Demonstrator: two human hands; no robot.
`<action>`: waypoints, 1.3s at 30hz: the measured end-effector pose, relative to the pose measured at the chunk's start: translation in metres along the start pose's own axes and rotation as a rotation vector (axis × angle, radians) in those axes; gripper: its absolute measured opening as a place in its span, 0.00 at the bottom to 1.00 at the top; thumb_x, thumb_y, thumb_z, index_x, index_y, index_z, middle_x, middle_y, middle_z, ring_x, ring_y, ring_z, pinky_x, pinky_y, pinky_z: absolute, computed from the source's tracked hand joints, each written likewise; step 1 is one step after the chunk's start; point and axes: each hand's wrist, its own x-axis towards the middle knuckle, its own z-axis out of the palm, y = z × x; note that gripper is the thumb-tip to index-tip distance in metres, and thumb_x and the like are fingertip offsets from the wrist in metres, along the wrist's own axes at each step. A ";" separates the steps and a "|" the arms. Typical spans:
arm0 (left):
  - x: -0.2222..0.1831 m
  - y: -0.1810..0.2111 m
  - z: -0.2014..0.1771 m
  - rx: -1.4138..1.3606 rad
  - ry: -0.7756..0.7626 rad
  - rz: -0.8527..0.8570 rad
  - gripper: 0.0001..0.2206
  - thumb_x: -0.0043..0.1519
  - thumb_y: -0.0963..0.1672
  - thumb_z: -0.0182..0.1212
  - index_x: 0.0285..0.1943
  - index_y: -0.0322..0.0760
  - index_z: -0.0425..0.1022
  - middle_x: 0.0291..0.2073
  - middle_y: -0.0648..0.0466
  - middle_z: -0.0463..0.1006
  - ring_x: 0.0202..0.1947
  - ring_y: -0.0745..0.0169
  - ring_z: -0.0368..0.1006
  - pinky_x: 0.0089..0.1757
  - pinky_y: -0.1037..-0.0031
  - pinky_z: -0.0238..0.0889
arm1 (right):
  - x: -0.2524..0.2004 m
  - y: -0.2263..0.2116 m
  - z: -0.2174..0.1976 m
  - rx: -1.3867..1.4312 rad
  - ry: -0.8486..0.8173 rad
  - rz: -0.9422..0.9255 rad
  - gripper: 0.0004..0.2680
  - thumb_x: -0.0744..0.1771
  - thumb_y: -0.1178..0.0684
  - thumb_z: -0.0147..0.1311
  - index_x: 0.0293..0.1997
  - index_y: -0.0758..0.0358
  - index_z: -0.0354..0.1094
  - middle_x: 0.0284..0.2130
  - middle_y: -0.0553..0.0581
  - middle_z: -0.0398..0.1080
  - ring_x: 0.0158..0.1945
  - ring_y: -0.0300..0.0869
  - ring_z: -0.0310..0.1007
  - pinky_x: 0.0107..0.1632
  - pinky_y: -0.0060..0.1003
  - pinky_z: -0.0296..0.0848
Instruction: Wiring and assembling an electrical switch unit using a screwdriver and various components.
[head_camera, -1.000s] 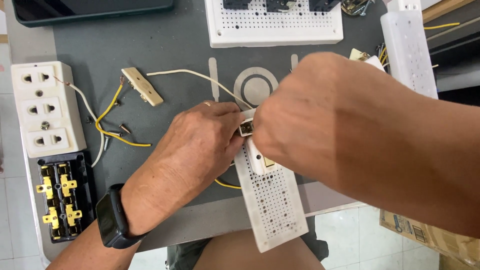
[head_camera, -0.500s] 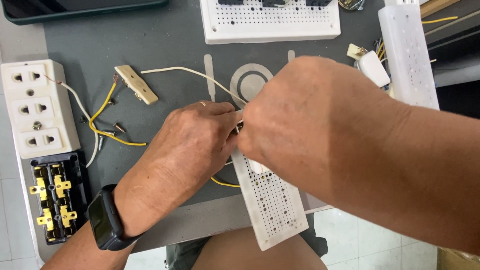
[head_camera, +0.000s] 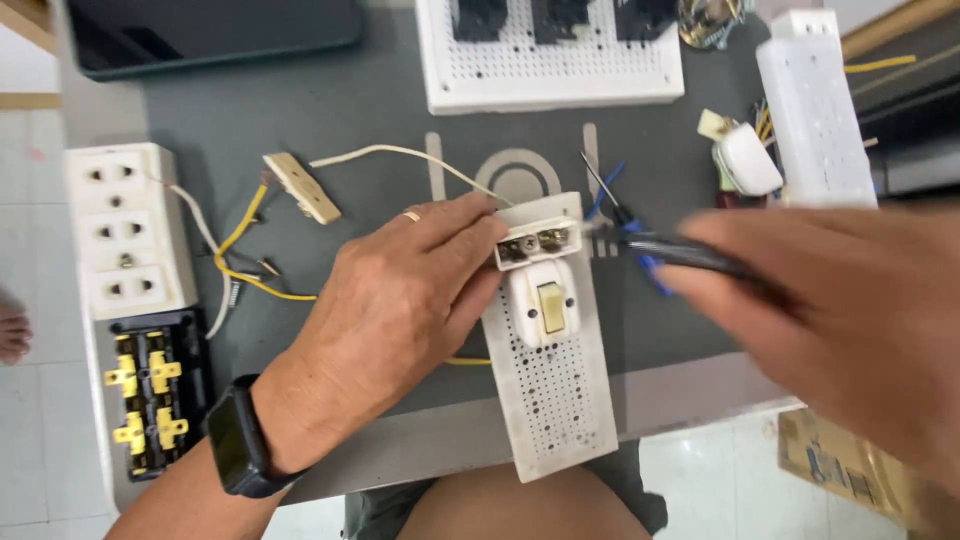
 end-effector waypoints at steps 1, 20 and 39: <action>0.000 0.002 -0.001 -0.008 0.044 0.036 0.17 0.52 0.37 0.65 0.50 0.25 0.74 0.52 0.43 0.75 0.44 0.51 0.75 0.42 0.68 0.70 | -0.009 0.005 0.005 0.519 0.141 0.124 0.05 0.61 0.57 0.57 0.38 0.59 0.76 0.05 0.52 0.66 0.06 0.38 0.56 0.11 0.32 0.50; -0.006 0.036 0.023 0.271 0.134 -0.024 0.17 0.55 0.38 0.71 0.53 0.24 0.77 0.43 0.34 0.78 0.48 0.31 0.73 0.46 0.50 0.66 | -0.068 0.017 0.161 1.296 0.718 0.041 0.04 0.62 0.59 0.61 0.35 0.65 0.77 0.11 0.57 0.68 0.16 0.35 0.62 0.21 0.35 0.65; -0.084 0.088 0.102 0.405 0.340 -0.068 0.20 0.55 0.49 0.68 0.53 0.36 0.78 0.51 0.40 0.76 0.56 0.37 0.69 0.54 0.56 0.60 | -0.086 0.010 0.175 1.558 0.906 0.144 0.04 0.63 0.56 0.59 0.37 0.61 0.77 0.13 0.54 0.68 0.18 0.35 0.66 0.22 0.29 0.65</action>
